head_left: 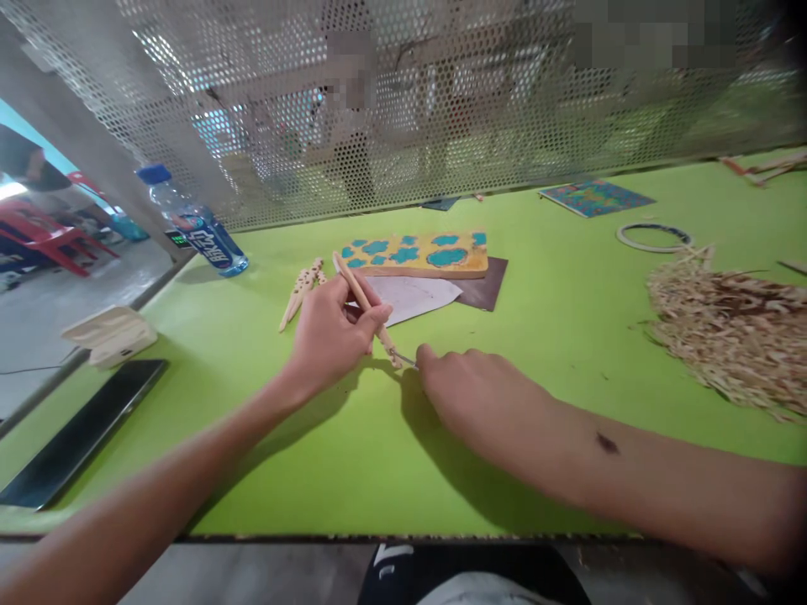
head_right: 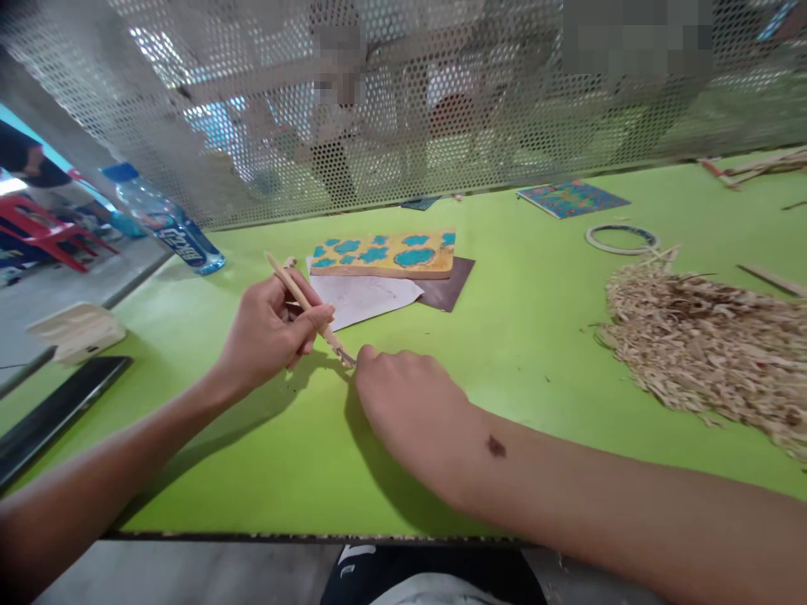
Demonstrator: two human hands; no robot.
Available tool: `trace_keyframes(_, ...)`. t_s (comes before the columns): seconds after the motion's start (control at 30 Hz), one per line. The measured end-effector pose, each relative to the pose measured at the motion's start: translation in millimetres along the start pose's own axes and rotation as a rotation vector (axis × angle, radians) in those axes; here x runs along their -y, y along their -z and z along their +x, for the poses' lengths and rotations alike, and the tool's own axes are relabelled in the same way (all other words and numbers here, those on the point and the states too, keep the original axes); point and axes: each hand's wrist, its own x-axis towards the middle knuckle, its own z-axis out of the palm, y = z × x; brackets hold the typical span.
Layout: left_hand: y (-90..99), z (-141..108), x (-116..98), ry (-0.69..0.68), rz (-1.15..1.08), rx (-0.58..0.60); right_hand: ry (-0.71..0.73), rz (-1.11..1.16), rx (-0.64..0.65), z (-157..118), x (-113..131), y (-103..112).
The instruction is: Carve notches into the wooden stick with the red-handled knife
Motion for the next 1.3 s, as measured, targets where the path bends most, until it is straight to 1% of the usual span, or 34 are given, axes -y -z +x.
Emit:
trace_keyframes(0.07,-0.7,0,-1,-0.021,0.005,-0.006,-0.048,-0.025,0.022,-1,5,2)
trace_keyframes(0.1,-1.2,-1,-2,-0.034,0.005,-0.007,-0.065,0.009,0.036,-1,5,3)
trace_keyframes(0.23,-3.3,-3,-5,-0.089,0.006,0.013,-0.04,0.346,0.09,0,-6,8)
trace_keyframes(0.3,-3.8,-4,-6,-0.1,0.011,0.007,-0.02,0.489,0.162,2,-15,10)
trace_keyframes(0.33,-3.8,-4,-7,-0.099,0.011,0.002,-0.013,0.512,0.196,2,-18,11)
trace_keyframes(0.4,-3.2,-5,-7,-0.09,0.01,-0.004,0.001,0.468,0.201,3,-19,11)
trace_keyframes(0.47,-2.0,-5,-7,-0.074,0.007,-0.001,0.0,0.353,0.138,3,-13,8)
trace_keyframes(0.53,-0.6,-5,-6,-0.049,-0.005,0.007,-0.034,0.226,0.086,1,-4,5)
trace_keyframes(0.63,0.8,-4,-4,-0.04,-0.015,0.022,-0.09,0.064,0.064,-2,7,4)
trace_keyframes(0.7,1.0,-3,-3,-0.059,-0.016,0.028,-0.077,0.013,0.059,-4,7,4)
trace_keyframes(0.8,0.4,-1,-1,-0.07,-0.033,0.027,-0.009,0.012,0.054,-6,-3,4)
trace_keyframes(0.9,0.7,1,1,-0.054,-0.053,0.032,0.067,0.0,-0.01,-7,-16,2)
trace_keyframes(0.97,1.6,2,2,-0.047,-0.062,0.042,0.093,-0.018,-0.052,-6,-22,0)
trace_keyframes(1.07,2.4,2,2,-0.047,-0.066,0.049,0.099,-0.04,-0.064,-4,-23,-1)
trace_keyframes(1.17,1.5,2,1,-0.045,-0.063,0.041,0.081,-0.041,-0.033,-4,-20,-5)
trace_keyframes(1.23,0.8,1,-1,-0.049,-0.058,0.041,0.069,0.004,-0.012,-3,-18,-8)
trace_keyframes(1.3,0.9,1,-2,-0.063,-0.061,0.053,0.08,0.082,-0.018,-2,-18,-9)
